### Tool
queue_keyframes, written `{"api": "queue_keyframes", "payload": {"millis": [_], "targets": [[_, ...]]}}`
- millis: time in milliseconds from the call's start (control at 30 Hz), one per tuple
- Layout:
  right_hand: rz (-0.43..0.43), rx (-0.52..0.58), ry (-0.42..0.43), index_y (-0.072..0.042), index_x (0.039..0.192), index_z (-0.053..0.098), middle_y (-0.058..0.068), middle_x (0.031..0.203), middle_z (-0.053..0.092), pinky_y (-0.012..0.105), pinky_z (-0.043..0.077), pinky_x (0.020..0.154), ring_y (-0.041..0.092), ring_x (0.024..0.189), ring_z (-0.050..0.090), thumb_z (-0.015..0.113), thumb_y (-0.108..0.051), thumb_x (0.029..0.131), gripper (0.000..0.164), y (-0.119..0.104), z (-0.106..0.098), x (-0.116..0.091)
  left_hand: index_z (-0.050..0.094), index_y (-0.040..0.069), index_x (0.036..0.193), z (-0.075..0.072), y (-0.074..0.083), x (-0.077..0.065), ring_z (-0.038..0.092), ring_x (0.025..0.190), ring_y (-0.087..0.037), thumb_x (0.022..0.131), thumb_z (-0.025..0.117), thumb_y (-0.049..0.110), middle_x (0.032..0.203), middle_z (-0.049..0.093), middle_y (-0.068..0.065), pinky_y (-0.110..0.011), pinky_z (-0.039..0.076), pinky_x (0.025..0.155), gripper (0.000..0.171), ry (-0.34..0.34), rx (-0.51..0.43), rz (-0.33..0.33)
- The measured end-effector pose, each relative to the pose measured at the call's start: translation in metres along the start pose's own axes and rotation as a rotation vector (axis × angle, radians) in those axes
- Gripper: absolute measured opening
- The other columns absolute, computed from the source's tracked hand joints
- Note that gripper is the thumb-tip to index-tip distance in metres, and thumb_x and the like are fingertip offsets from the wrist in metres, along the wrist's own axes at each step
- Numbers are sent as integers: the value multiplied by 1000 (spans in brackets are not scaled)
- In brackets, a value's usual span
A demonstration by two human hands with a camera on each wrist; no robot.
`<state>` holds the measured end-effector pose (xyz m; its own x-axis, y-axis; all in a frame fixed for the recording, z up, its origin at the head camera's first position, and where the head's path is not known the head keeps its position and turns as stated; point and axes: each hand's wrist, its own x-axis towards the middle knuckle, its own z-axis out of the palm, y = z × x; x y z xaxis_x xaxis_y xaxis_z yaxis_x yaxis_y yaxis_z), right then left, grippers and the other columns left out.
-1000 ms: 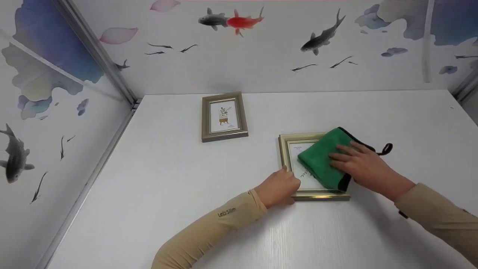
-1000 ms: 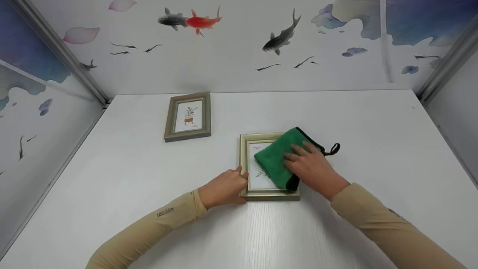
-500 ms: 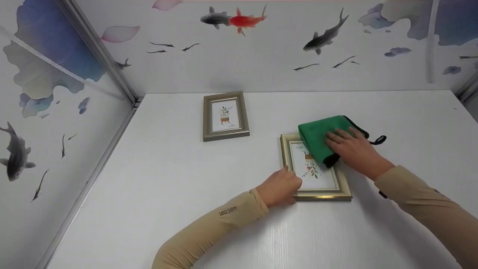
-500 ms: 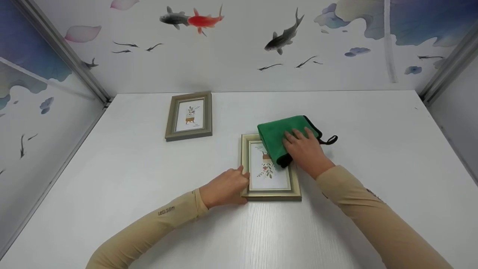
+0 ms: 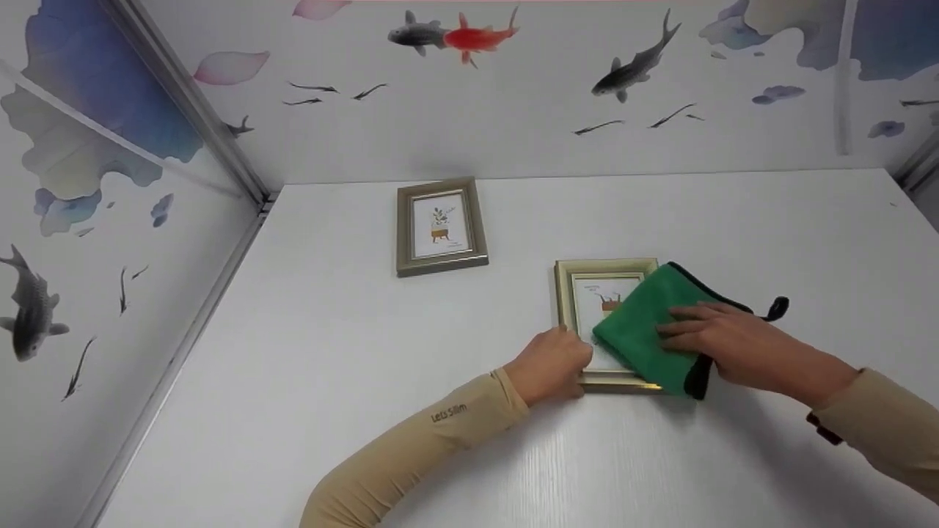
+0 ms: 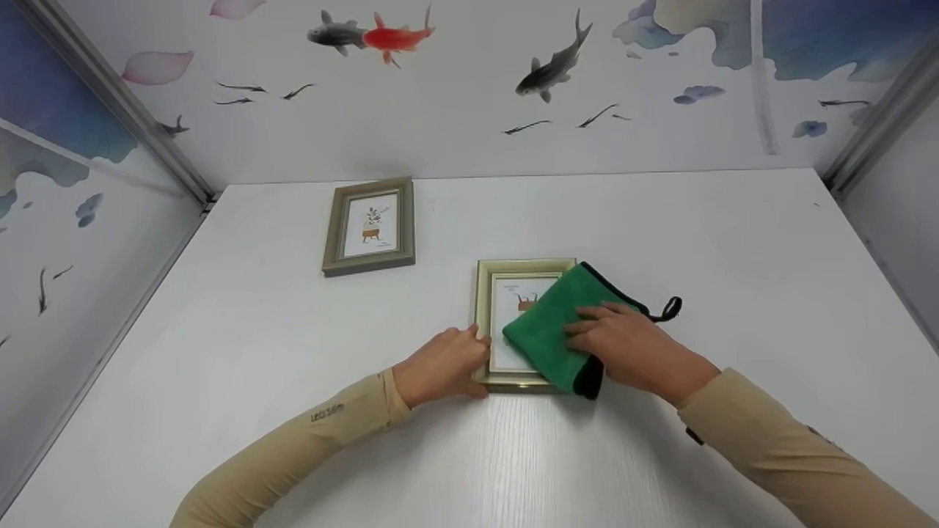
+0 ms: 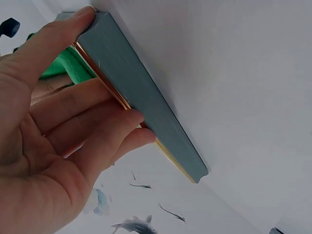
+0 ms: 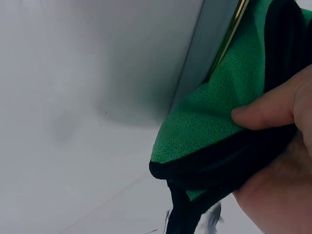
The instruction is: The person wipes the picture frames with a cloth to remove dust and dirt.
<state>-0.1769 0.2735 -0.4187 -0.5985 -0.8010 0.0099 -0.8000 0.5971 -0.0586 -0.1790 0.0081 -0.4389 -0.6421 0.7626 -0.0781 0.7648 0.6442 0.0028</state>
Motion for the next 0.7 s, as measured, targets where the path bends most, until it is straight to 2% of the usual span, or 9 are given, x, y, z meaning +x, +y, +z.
{"api": "queue_keyframes", "payload": {"millis": [133, 267, 400, 500, 600, 700], "targets": [[-68, 112, -29, -9, 104, 74, 8, 113, 68, 55, 47, 87, 39, 113, 57, 56, 31, 66, 59, -5, -5, -11, 73, 9, 84, 1, 0, -2, 56, 71, -11, 78, 80, 25, 75, 66, 2, -23, 48, 71, 18, 26, -17, -5], [-73, 133, -45, -11, 103, 74, 6, 112, 68, 53, 49, 85, 37, 111, 58, 55, 32, 65, 60, -5, -7, -11, 73, 9, 85, -1, 0, -2, 54, 68, -11, 79, 80, 24, 75, 66, 1, -24, 48, 72, 18, 16, 2, 16], [-15, 39, -9, -9, 104, 74, 6, 111, 69, 51, 50, 85, 34, 110, 59, 62, 27, 68, 53, -3, -4, -2, 72, 9, 88, -4, 0, -2, 54, 68, -10, 82, 78, 20, 76, 66, 0, -27, 47, 90, 14, -17, 46, 48], [60, -56, 8, -6, 111, 71, 10, 117, 66, 52, 48, 87, 36, 112, 58, 66, 22, 70, 50, 2, 0, 7, 72, 9, 89, -5, 0, -4, 55, 68, -10, 84, 76, 15, 76, 66, -1, -35, 41, 101, 9, -17, 60, 68], [132, -120, 9, -2, 117, 67, 15, 123, 62, 53, 47, 89, 39, 113, 57, 69, 18, 72, 49, 10, 2, 16, 73, 9, 90, -4, 0, -5, 57, 70, -10, 84, 74, 13, 77, 66, -2, -37, 38, 104, 7, -3, 66, 87], [192, -157, 6, -1, 119, 64, 18, 126, 60, 53, 46, 90, 41, 114, 56, 70, 13, 75, 46, 17, 3, 26, 74, 9, 95, 0, 2, -7, 63, 79, -13, 85, 73, 14, 85, 68, -3, -37, 39, 103, 11, 28, 115, 110]]}}
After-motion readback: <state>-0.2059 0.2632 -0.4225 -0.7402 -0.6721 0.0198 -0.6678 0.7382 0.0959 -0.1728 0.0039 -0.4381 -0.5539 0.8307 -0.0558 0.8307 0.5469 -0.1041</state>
